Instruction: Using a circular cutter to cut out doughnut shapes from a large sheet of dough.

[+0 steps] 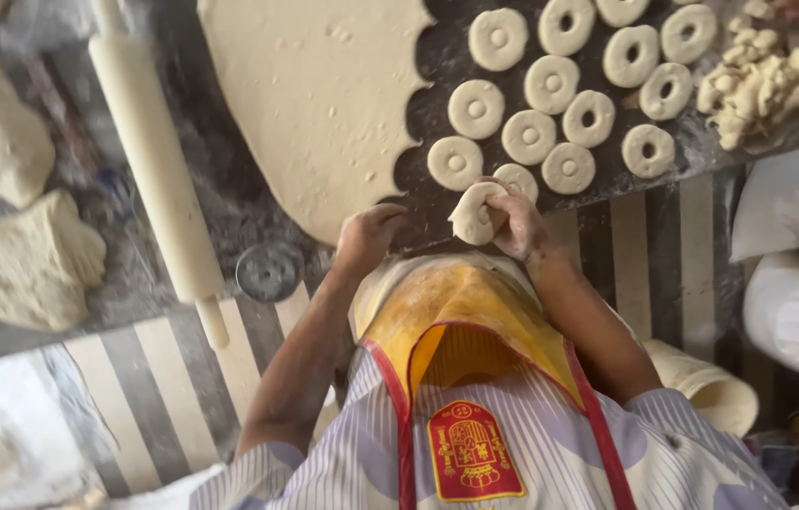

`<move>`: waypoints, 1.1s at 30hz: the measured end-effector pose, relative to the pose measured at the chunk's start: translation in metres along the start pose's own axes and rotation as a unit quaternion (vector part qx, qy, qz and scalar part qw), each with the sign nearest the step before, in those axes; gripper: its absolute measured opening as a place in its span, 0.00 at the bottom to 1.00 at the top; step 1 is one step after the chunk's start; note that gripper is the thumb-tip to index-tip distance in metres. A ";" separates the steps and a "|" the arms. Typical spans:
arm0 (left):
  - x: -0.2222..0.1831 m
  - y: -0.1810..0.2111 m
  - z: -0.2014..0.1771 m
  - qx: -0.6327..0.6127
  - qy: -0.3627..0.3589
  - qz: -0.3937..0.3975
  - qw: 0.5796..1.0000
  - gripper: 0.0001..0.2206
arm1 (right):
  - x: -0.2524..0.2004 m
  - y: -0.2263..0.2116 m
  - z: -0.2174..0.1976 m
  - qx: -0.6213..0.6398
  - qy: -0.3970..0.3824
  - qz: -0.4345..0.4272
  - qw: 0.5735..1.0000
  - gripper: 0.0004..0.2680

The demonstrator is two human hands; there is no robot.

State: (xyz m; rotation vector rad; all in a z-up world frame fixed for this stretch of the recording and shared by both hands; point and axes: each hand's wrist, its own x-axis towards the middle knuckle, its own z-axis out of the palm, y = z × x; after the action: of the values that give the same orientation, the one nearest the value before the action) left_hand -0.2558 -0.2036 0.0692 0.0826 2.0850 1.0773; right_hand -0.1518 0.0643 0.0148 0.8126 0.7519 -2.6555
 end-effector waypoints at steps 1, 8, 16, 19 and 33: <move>0.005 -0.019 0.006 0.010 -0.008 0.010 1.000 0.11 | -0.006 -0.008 0.012 0.007 0.002 -0.015 1.000 0.13; 0.015 -0.042 0.027 -0.017 0.034 0.281 0.959 0.14 | -0.016 -0.024 0.030 -0.065 0.098 -0.046 0.992 0.14; 0.006 0.043 0.042 0.065 0.175 0.350 0.918 0.08 | 0.013 -0.001 0.043 -0.105 0.116 0.059 0.986 0.11; 0.012 0.052 0.047 0.151 0.128 0.312 0.929 0.06 | 0.014 0.003 0.037 -0.084 0.020 0.041 0.995 0.11; 0.026 0.131 0.113 -0.046 0.071 0.236 0.968 0.07 | 0.018 -0.076 -0.049 -0.045 0.026 0.056 0.997 0.13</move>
State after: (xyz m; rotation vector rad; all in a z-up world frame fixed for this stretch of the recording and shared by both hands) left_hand -0.2349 -0.0346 0.1084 0.4896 2.1965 1.4983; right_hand -0.1736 0.1527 0.0001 0.8774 0.8068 -2.4917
